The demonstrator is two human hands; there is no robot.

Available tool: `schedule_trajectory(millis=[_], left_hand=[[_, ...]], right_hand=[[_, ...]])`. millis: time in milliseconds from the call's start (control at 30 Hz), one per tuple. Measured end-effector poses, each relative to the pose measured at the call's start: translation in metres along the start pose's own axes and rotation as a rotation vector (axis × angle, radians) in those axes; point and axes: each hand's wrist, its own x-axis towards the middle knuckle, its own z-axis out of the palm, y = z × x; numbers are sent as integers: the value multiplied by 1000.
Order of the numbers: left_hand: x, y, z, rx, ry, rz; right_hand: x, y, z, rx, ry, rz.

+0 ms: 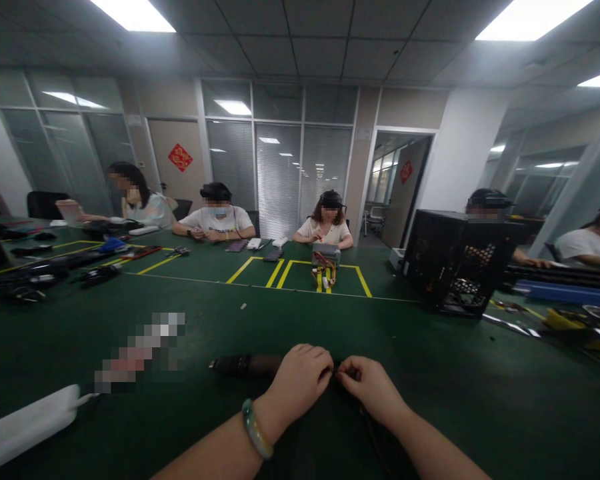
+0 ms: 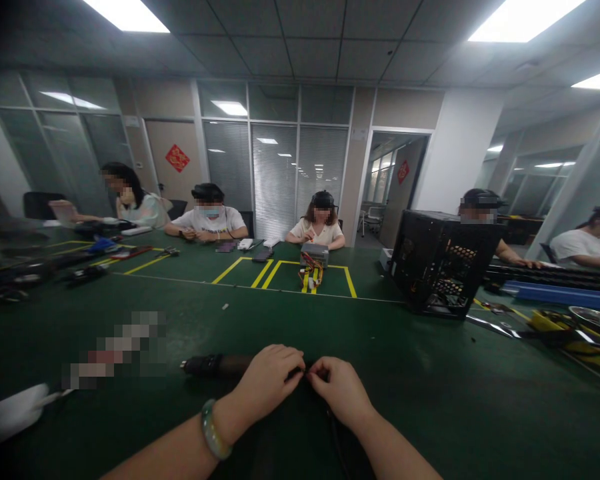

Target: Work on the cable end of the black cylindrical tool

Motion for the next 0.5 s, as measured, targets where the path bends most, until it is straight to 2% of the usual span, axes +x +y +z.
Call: schedule_trajectory(millis=[500], left_hand=[[-2,1,2,-10,7,14]], right_hand=[[1,0,0,-30,4,-30]])
